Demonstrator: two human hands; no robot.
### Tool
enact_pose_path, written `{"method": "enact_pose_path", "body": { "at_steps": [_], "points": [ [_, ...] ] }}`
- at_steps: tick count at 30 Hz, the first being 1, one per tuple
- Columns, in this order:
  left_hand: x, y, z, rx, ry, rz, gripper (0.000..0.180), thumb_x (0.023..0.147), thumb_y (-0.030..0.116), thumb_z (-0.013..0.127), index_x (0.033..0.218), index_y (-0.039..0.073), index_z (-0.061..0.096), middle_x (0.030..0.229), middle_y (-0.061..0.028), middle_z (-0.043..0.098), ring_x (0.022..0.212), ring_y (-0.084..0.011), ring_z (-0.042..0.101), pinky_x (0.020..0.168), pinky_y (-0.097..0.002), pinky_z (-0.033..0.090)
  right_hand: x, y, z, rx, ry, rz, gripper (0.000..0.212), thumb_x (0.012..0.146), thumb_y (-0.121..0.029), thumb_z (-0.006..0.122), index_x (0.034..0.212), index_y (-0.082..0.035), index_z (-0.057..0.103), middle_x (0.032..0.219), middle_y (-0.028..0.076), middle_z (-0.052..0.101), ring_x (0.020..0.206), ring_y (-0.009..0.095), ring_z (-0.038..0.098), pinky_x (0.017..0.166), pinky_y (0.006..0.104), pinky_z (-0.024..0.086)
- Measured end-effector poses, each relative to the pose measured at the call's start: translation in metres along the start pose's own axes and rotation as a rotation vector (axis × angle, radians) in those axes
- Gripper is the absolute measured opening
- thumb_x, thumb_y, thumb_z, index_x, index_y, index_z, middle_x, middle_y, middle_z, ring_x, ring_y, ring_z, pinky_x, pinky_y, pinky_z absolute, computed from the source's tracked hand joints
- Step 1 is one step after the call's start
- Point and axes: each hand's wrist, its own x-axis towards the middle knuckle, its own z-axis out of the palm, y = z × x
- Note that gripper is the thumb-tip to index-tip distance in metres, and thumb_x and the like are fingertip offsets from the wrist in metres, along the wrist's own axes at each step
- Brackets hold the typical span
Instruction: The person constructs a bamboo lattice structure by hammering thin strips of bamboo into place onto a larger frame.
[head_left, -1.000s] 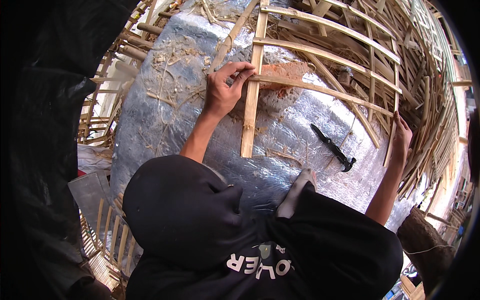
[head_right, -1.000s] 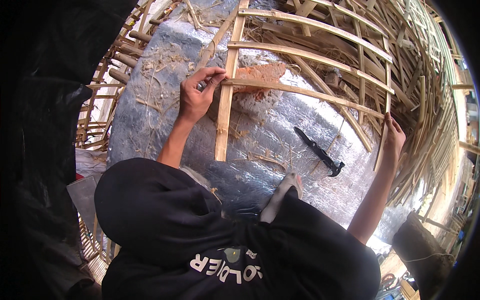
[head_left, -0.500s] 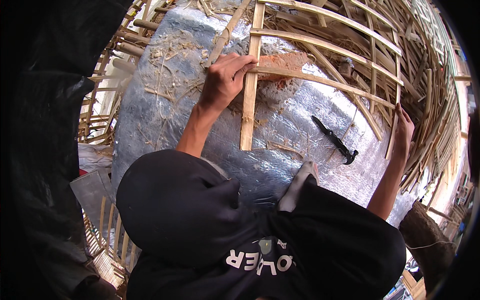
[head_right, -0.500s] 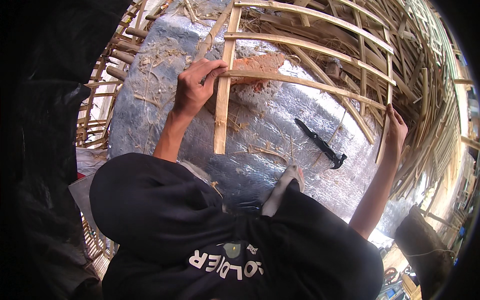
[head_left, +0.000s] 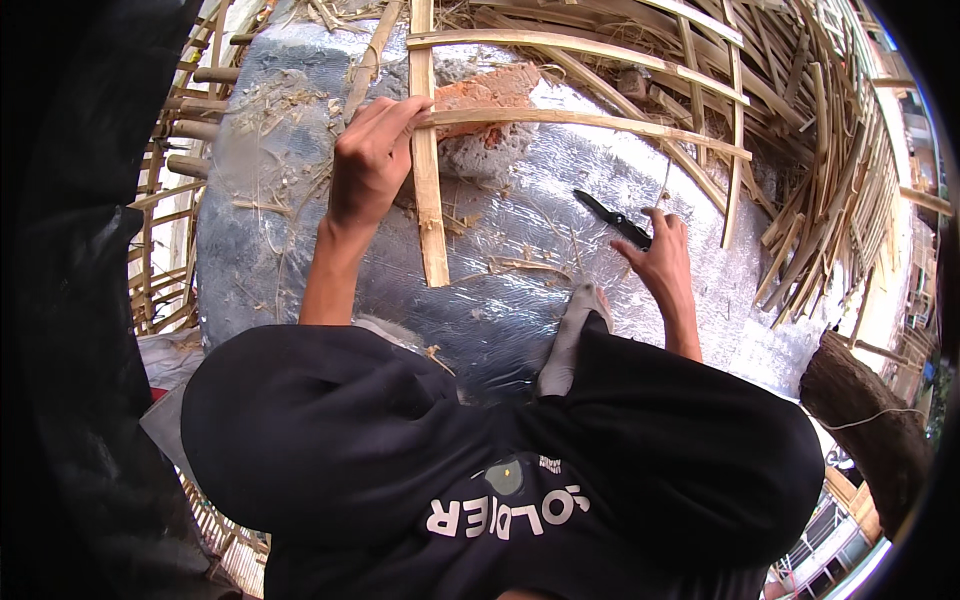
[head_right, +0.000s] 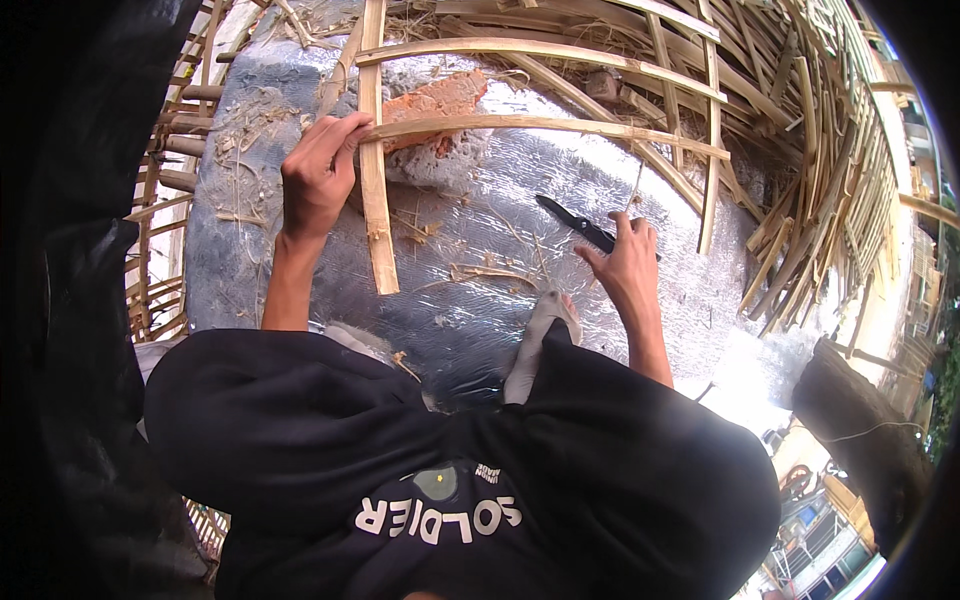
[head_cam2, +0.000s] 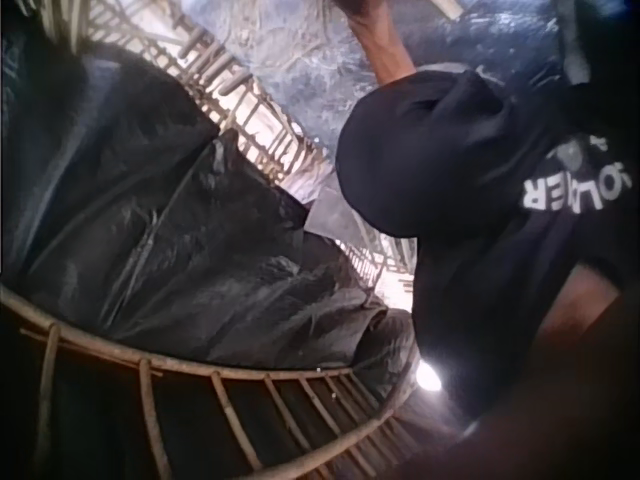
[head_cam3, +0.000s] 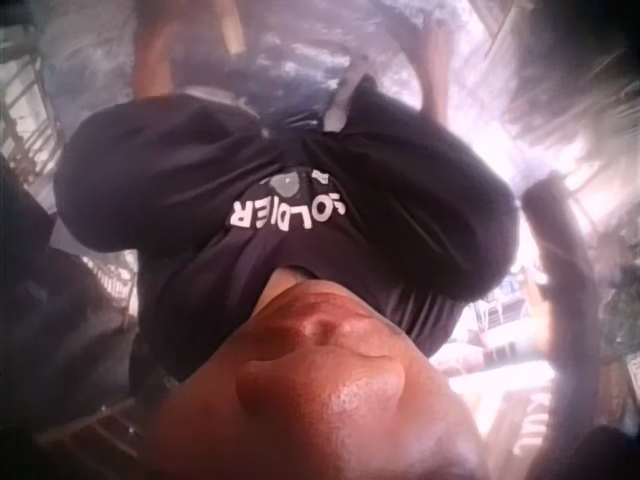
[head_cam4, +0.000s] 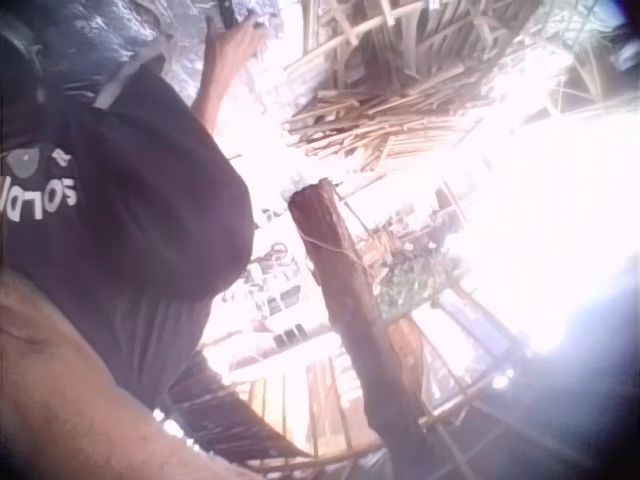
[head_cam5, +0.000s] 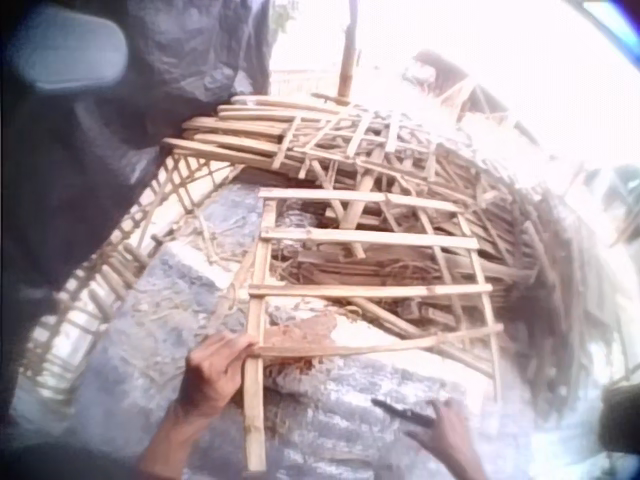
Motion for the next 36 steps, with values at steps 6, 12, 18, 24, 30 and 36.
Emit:
{"method": "enact_pose_path", "body": {
  "at_steps": [6,12,18,24,30,36],
  "points": [
    [-0.003,0.001,0.008,0.002,0.053,-0.022,0.023,0.086,-0.002,0.071,0.108,0.004,0.07,0.084,-0.0124,0.07,0.077,-0.03,0.069,0.069,-0.0388,0.054,0.001,0.014,0.01,0.065,-0.249,0.01,0.044,0.079,-0.028,0.083,0.113,-0.006,0.065,0.105,0.013,0.064,0.107,0.033,0.058,0.094,0.0463,0.044],
    [-0.006,0.001,0.002,0.027,0.041,-0.109,0.016,0.09,0.004,0.071,0.106,0.002,0.07,0.087,-0.0141,0.07,0.08,-0.0312,0.07,0.068,-0.0388,0.055,-0.003,0.013,0.011,0.502,-0.145,0.073,0.054,0.084,-0.038,0.079,0.127,-0.009,0.062,0.114,0.015,0.061,0.114,0.035,0.056,0.1,0.0469,0.043],
    [-0.006,0.002,0.006,0.004,0.049,-0.112,0.017,0.09,0.004,0.071,0.107,0.003,0.07,0.086,-0.0125,0.069,0.078,-0.0294,0.07,0.067,-0.0379,0.053,-0.031,0.052,0.016,-0.095,-0.074,0.324,0.083,0.07,-0.045,0.09,0.127,0.004,0.056,0.122,0.023,0.056,0.119,0.036,0.052,0.099,0.0447,0.044],
    [-0.007,0.003,0.007,0.01,0.046,-0.104,0.017,0.09,0.004,0.071,0.107,0.004,0.07,0.087,-0.0124,0.07,0.078,-0.0294,0.07,0.066,-0.0367,0.053,-0.042,0.079,0.023,0.872,-0.107,0.435,0.044,0.079,-0.021,0.088,0.099,0.0,0.055,0.1,0.015,0.072,0.09,0.02,0.067,0.08,0.032,0.053],
    [-0.007,0.002,0.008,0.012,0.066,-0.105,0.017,0.091,0.005,0.071,0.107,0.005,0.07,0.088,-0.0126,0.071,0.076,-0.0291,0.07,0.066,-0.0366,0.054,-0.043,0.066,0.035,0.89,-0.136,0.434,0.034,0.095,-0.023,0.074,0.098,-0.003,0.047,0.094,0.013,0.072,0.078,0.01,0.059,0.07,0.0251,0.048],
    [-0.01,0.0,0.006,0.077,0.096,-0.056,0.024,0.089,0.009,0.074,0.113,0.008,0.071,0.09,-0.0095,0.077,0.084,-0.0229,0.075,0.073,-0.0339,0.053,-0.048,0.063,0.052,1.06,-0.04,0.315,0.026,0.103,-0.018,0.059,0.104,-0.005,0.037,0.094,0.013,0.068,0.084,0.014,0.064,0.075,0.0295,0.054]
  ]
}}
